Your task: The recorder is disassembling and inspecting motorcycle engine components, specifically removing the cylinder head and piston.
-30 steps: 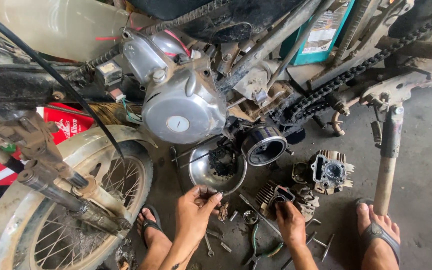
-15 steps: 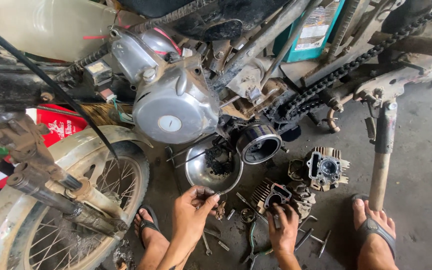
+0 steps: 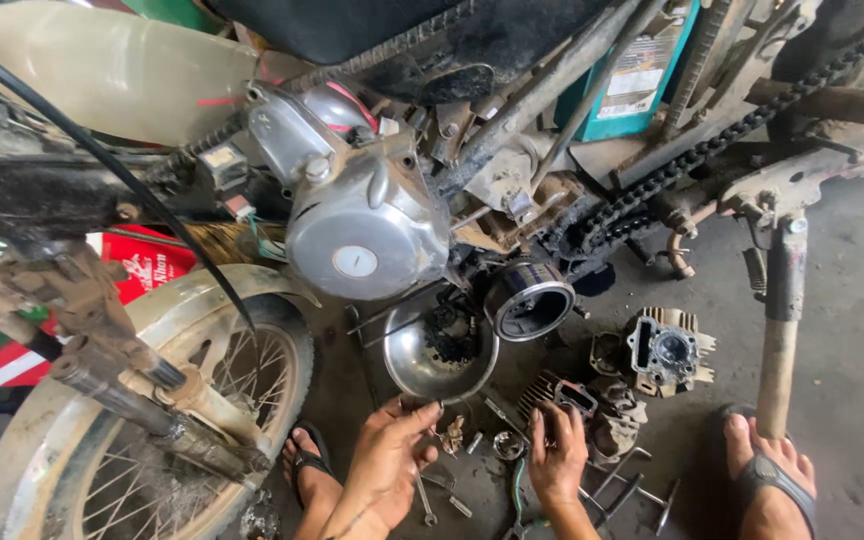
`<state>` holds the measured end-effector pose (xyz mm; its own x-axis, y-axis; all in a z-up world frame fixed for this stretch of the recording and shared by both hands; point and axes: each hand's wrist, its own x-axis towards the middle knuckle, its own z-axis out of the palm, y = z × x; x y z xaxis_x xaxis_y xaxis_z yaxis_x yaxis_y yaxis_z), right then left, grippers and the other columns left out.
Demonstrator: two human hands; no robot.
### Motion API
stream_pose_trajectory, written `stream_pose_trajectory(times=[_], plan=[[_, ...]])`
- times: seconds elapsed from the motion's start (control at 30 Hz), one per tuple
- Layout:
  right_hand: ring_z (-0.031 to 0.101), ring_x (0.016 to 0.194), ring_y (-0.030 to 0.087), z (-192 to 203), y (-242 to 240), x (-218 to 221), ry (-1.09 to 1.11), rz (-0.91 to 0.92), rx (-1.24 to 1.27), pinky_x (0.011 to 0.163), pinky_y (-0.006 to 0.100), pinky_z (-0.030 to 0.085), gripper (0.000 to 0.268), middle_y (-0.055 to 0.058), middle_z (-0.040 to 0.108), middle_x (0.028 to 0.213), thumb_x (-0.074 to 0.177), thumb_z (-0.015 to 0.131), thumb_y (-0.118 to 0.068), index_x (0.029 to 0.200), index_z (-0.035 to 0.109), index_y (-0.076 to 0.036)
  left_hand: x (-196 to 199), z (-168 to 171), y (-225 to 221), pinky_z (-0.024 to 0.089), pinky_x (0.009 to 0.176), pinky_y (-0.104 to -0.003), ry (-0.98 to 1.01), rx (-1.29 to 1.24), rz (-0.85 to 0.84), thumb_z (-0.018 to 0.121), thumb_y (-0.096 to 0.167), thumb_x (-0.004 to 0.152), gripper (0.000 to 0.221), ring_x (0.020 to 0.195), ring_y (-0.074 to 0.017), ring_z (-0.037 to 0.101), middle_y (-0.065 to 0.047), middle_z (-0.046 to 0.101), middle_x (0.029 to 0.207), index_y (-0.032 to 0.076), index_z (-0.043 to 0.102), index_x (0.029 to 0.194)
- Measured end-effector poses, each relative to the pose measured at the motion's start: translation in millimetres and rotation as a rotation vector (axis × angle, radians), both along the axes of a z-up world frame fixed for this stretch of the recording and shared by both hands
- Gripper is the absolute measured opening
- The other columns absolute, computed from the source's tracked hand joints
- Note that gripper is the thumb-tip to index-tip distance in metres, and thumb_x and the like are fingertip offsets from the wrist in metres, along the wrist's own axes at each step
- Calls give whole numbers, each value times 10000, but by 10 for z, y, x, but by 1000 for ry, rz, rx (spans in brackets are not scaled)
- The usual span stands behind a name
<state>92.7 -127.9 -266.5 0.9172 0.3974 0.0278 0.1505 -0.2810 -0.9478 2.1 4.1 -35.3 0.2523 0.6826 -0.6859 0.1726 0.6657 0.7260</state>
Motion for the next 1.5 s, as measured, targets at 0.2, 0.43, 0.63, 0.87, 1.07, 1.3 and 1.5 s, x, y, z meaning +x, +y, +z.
stream_pose_trajectory(times=[0.2, 0.43, 0.63, 0.87, 1.07, 1.3, 1.5], plan=[[573, 674, 164, 541, 400, -154, 596, 303, 576, 606, 274, 462, 277, 105, 668, 776, 1031, 615, -204, 1077, 735, 41, -151, -227, 14, 455, 505, -262, -152, -36, 77, 772, 71, 865, 144, 654, -111, 587, -19, 636, 777, 52, 672, 967], [570, 553, 176, 1457, 554, -198, 1317, 244, 1046, 482, 293, 435, 254, 115, 656, 748, 1020, 580, -192, 1005, 632, 55, -112, -194, -48, 465, 497, -289, -185, 160, 82, 766, 62, 875, 142, 570, -160, 586, -80, 664, 721, -8, 651, 918], [592, 551, 159, 1208, 481, -399, 786, 435, 577, 491, 285, 460, 262, 79, 641, 657, 981, 650, -211, 909, 695, 37, 159, 434, -21, 487, 877, -368, 148, 960, -121, 720, 168, 911, 359, 1023, -250, 615, -166, 636, 1123, -24, 593, 1186], [605, 457, 122, 1168, 372, -877, 692, 429, 467, 457, 261, 452, 242, 76, 730, 574, 923, 667, -189, 840, 774, 11, 74, 552, 198, 444, 1026, -479, 676, 1424, -329, 564, 224, 1012, 359, 1187, -352, 599, -198, 634, 1249, 11, 562, 1301], [395, 353, 134, 1568, 379, -723, 1330, 397, 891, 355, 286, 300, 270, 75, 494, 485, 982, 591, -179, 861, 620, 60, 17, 457, 296, 482, 973, -462, 789, 1256, -280, 627, 206, 934, 407, 1099, -347, 653, -186, 670, 1158, 12, 552, 1283], [348, 315, 132, 1644, 431, -714, 1405, 370, 970, 310, 304, 279, 277, 55, 437, 465, 999, 547, -169, 847, 605, 55, 195, 655, 152, 526, 897, -440, 735, 1311, -482, 664, 134, 896, 275, 1035, -361, 659, -134, 711, 1096, 81, 644, 1165], [324, 323, 142, 1507, 450, -817, 1438, 358, 932, 319, 315, 277, 268, 63, 413, 462, 998, 544, -171, 863, 593, 56, 204, 687, 141, 510, 860, -454, 771, 1434, -617, 661, 97, 866, 279, 982, -344, 648, -113, 695, 1094, 54, 673, 1142]])
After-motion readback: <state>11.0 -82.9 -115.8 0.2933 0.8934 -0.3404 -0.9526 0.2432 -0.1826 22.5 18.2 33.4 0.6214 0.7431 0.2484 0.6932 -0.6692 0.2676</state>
